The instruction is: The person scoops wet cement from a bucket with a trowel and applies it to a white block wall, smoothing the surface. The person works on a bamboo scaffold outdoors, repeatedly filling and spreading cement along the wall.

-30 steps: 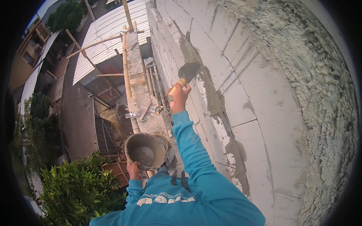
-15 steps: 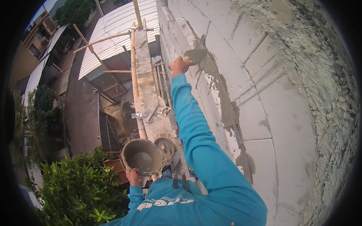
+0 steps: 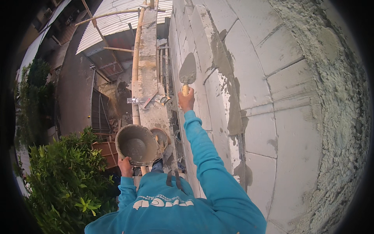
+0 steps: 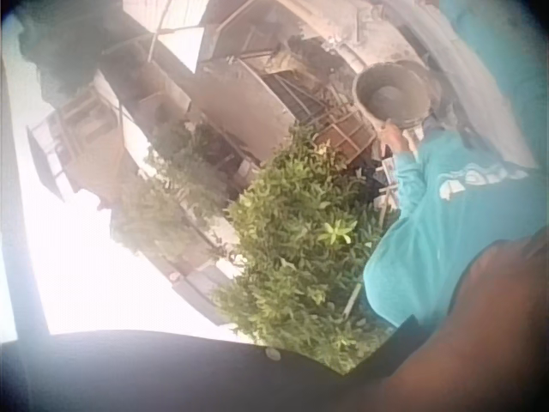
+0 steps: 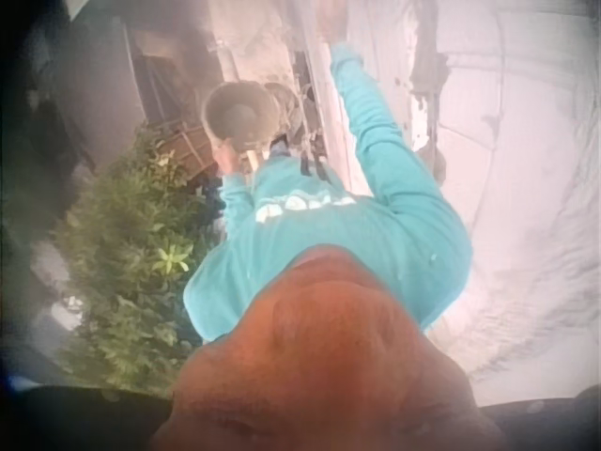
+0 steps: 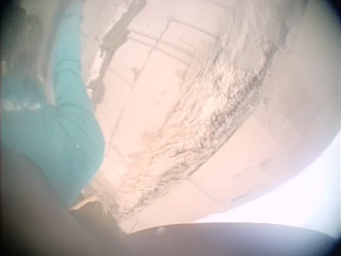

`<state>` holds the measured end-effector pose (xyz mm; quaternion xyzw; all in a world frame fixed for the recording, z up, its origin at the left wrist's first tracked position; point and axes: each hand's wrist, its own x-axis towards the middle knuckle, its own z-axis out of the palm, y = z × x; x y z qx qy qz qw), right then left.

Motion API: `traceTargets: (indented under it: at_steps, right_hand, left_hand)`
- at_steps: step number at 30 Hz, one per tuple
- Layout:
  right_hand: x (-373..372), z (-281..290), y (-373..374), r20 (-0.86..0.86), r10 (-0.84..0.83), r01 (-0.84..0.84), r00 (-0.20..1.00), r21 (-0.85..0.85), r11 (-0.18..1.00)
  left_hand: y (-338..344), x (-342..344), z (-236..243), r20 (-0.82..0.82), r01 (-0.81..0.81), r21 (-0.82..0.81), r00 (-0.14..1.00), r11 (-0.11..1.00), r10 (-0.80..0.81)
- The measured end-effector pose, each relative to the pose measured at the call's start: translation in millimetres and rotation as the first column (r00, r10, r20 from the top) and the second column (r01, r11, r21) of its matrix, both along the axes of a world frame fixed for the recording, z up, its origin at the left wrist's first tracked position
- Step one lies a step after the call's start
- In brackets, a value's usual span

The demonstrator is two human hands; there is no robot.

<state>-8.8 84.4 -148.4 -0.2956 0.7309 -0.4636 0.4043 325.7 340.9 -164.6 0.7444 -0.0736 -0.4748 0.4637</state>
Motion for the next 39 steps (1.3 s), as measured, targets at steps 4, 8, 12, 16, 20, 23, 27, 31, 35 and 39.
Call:
traceTargets:
  at_steps: [4, 8, 12, 16, 20, 23, 27, 31, 35, 39]
  right_hand:
    - [-27, -60, 42, -0.029, 0.077, -0.069, 0.997, 0.216, 0.974]
    - [-61, -70, 58, -0.092, 0.087, -0.053, 0.992, 0.328, 0.943]
    - [-92, -63, 66, -0.072, 0.140, -0.111, 0.987, 0.316, 0.942]
    - [-96, -52, 61, 0.017, 0.142, -0.142, 0.990, 0.271, 0.952]
    - [-85, -52, 56, 0.019, 0.080, -0.082, 0.997, 0.278, 0.957]
    - [-78, -59, 60, -0.041, 0.065, -0.052, 0.997, 0.254, 0.966]
    - [-75, -71, 70, -0.049, 0.043, -0.031, 0.998, 0.236, 0.971]
    - [-78, -77, 82, -0.101, 0.093, -0.072, 0.991, 0.194, 0.978]
    - [-80, -77, 86, -0.057, 0.074, -0.063, 0.996, 0.181, 0.981]
    - [-86, -82, 82, 0.015, 0.069, -0.071, 0.997, 0.174, 0.982]
  left_hand:
    - [-5, -7, 0, -0.055, 0.024, -0.040, 0.998, 0.999, -0.026]
    - [6, -4, -12, -0.067, 0.026, -0.030, 0.997, 0.999, -0.028]
    - [1, -8, -2, -0.081, 0.031, 0.042, 0.996, 0.999, -0.028]
    - [7, 0, -37, -0.009, 0.085, 0.034, 0.996, 0.996, -0.085]
    - [3, -3, -24, -0.043, 0.058, 0.033, 0.997, 0.998, -0.057]
    - [11, 1, -41, -0.016, 0.041, -0.065, 0.999, 0.997, -0.042]
    - [16, 6, -43, 0.005, 0.028, -0.030, 1.000, 0.999, -0.028]
    - [21, 5, -29, -0.016, -0.010, -0.012, 1.000, 1.000, 0.010]
    - [32, 10, -51, 0.045, -0.018, -0.061, 0.999, 0.998, 0.020]
    - [20, 2, -14, -0.023, 0.016, 0.043, 1.000, 0.999, -0.015]
